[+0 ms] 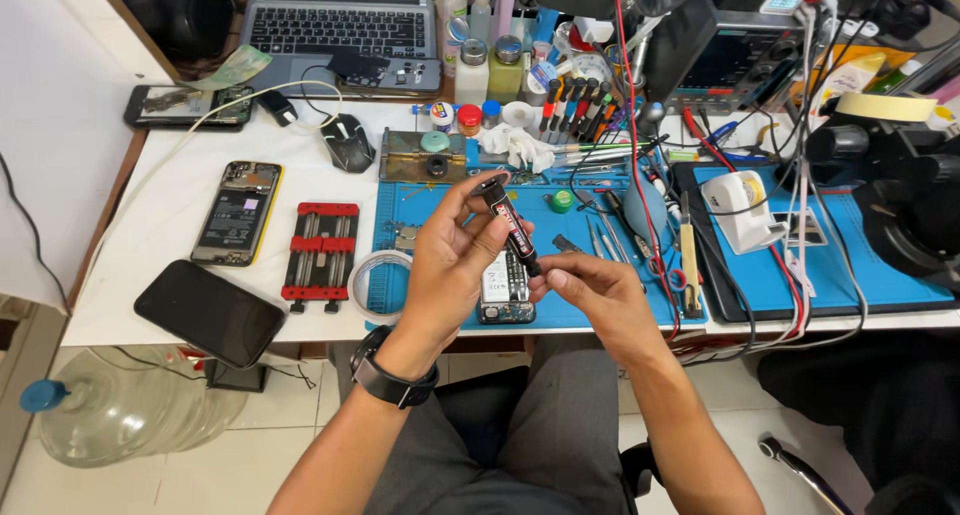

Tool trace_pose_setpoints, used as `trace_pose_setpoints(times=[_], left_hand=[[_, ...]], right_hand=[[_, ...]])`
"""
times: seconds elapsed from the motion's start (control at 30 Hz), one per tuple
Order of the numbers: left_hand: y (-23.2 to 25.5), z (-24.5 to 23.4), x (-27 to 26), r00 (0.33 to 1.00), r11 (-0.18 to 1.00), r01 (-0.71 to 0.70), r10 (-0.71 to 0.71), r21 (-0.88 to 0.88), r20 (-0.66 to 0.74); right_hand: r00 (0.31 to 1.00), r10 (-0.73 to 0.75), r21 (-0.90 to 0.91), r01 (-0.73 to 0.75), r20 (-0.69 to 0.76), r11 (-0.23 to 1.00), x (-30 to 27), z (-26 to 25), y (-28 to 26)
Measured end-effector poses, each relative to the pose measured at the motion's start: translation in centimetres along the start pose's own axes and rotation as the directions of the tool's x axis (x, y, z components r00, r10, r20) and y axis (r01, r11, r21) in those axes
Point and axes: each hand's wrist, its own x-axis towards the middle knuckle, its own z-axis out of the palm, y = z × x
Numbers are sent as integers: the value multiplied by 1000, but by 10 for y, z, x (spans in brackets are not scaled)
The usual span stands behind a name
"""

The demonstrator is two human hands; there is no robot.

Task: The person works on a disassembled smartphone placed on a blue work mat. They handle a small metal ring, cleaning it with a cloth, then use a UV flashlight to cure adhesive on the phone's internal components. The person also handles a small black battery and uses tweezers to adjust parts inside the phone chassis.

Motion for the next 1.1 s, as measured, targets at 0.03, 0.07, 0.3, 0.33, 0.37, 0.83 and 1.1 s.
trace_pose_setpoints(times=[0.03, 0.07, 0.3, 0.33, 0.37, 0.83, 1.1], left_hand=[[0, -2, -1, 1000, 1000, 1, -1, 4, 9], [1, -3, -4, 1000, 1000, 1, -1, 8, 3], [-3, -15, -20, 998, 993, 6, -12, 117, 57], [-6, -16, -22, 998, 989, 6, -15, 145, 61], [-7, -16, -24, 998, 990, 8, -17, 144, 62], [-59, -19, -21, 883, 916, -84, 250, 391, -397], [-66, -25, -28, 896, 933, -40, 192, 358, -401]], right_hand=[[1000, 11, 10, -11, -4, 1000, 1, -1, 5], [1000, 13, 14, -13, 2, 1000, 3, 1, 6], [994, 77, 55, -81, 73, 995, 0, 17, 25], [991, 100, 61, -106, 88, 993, -2, 14, 38], [991, 102, 60, -107, 87, 992, -4, 14, 42], [951, -306, -841, 138, -34, 522, 25, -3, 63], [997, -66, -921, -12, -40, 388, 84, -57, 104]])
